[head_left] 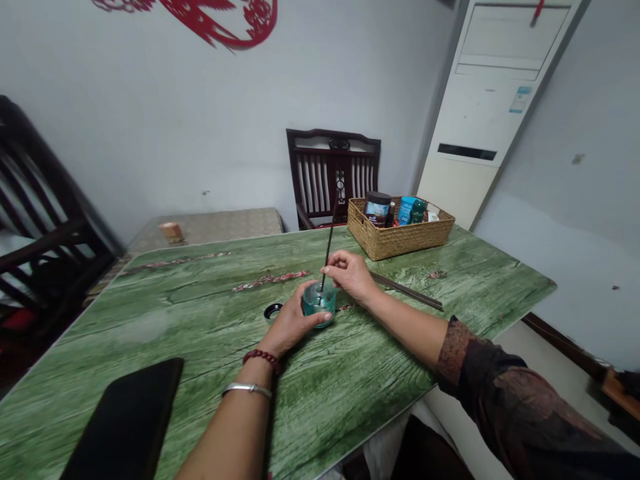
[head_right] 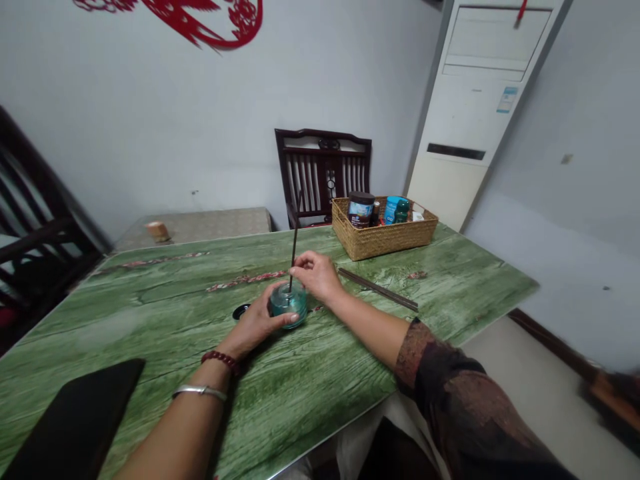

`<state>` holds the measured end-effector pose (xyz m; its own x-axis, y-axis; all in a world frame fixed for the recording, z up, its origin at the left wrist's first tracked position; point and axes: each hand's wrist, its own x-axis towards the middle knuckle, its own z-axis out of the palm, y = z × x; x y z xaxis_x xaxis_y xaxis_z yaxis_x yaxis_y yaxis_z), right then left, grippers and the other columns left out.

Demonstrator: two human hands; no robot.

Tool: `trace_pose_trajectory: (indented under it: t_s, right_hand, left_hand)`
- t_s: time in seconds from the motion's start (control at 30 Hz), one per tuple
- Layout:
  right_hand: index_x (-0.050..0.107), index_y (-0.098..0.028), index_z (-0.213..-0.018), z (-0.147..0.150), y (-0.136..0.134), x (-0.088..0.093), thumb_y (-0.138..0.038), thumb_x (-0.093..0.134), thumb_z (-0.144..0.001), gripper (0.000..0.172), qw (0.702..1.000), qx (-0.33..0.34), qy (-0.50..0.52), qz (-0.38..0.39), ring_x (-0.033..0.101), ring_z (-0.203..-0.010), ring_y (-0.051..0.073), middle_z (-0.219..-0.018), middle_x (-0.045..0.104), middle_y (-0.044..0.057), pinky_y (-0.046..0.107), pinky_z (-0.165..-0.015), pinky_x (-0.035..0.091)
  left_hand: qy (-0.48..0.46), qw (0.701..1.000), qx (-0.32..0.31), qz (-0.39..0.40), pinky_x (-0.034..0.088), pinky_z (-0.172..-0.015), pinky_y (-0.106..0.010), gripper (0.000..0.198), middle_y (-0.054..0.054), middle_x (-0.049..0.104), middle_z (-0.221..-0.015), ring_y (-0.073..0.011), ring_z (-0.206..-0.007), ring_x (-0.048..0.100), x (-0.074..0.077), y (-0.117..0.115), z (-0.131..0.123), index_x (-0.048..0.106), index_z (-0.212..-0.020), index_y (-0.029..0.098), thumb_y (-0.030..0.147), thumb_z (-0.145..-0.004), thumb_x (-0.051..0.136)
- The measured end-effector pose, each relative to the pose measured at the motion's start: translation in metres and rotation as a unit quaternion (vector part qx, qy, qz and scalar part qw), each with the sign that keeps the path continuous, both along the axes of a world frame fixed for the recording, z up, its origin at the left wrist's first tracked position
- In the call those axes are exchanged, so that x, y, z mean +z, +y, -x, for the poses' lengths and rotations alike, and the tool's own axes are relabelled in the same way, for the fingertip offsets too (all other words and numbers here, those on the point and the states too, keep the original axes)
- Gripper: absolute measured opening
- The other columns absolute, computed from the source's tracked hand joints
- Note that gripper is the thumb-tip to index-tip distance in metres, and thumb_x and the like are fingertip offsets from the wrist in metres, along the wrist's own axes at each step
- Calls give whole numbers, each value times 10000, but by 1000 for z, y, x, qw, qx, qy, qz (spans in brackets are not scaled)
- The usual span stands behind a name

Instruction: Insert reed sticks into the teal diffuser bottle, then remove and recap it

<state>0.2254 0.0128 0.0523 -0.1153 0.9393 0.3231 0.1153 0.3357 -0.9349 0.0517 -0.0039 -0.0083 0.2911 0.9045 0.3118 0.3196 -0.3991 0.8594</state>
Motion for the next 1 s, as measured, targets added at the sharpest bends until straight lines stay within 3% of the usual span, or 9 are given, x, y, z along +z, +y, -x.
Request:
trace_pose_trajectory:
  t_s: [0.1, 0.23, 0.33, 0.43, 0.57, 0.67, 1.0]
  right_hand:
    - [629, -184, -818, -19, 1, -5, -325, 706, -706, 196, 997, -36, -71, -25, 590, -688, 123, -778, 666, -13, 229, -633, 485]
    - [671, -171, -792, -77, 2, -4, -277, 644, -758, 114, 971, -120, -197, -58, 607, -739, 145, -780, 687, 5, 264, -740, 479]
    - [699, -166, -795, -124, -7, -10, -219, 596, -815, 118, 923, -182, -333, -62, 623, -761, 156, -792, 704, 22, 270, -776, 457]
    - [738, -182, -899, -155, -23, -26, -197, 581, -868, 161, 860, -199, -468, -52, 647, -862, 181, -909, 722, 51, 272, -807, 440]
    - [742, -232, -1083, -163, -42, -46, -266, 538, -940, 251, 786, -189, -588, -25, 654, -961, 220, -1038, 696, 86, 281, -784, 443]
    - [718, -232, -1156, -157, -48, -52, -284, 511, -962, 289, 751, -184, -634, -16, 647, -993, 241, -1066, 670, 107, 297, -790, 453]
    - [699, -210, -1117, -154, -51, -49, -324, 513, -970, 263, 753, -185, -632, -3, 644, -1010, 250, -1111, 659, 119, 306, -823, 453]
  left_hand:
    - [2, 1000, 12, 0, 454, -1041, -515, 742, -125, 671, -1226, -328, -1144, 627, 1, 0, 0, 571, -1261, 190, 433, -606, 822]
    - [-3, 1000, 21, 15, 446, -1058, -531, 763, -123, 680, -1222, -343, -1152, 628, 0, 2, 0, 575, -1262, 210, 423, -578, 838]
    - [-9, 1000, 19, 14, 431, -1078, -536, 758, -122, 675, -1233, -349, -1178, 618, -1, 4, 0, 573, -1263, 223, 418, -581, 841]
    - [-7, 1000, 17, 16, 424, -1085, -536, 779, -134, 663, -1259, -348, -1185, 615, -2, 5, 0, 558, -1287, 210, 425, -592, 838]
    - [-5, 1000, 23, 15, 443, -1069, -524, 771, -127, 680, -1230, -341, -1157, 635, -1, 4, -1, 569, -1279, 214, 421, -587, 840]
    - [3, 999, 30, 9, 469, -1048, -504, 749, -120, 692, -1202, -334, -1138, 651, 0, 4, -1, 586, -1255, 221, 420, -580, 844]
    - [4, 999, 24, 22, 453, -1058, -526, 769, -134, 682, -1213, -348, -1151, 637, 0, 4, -1, 556, -1271, 211, 430, -588, 835]
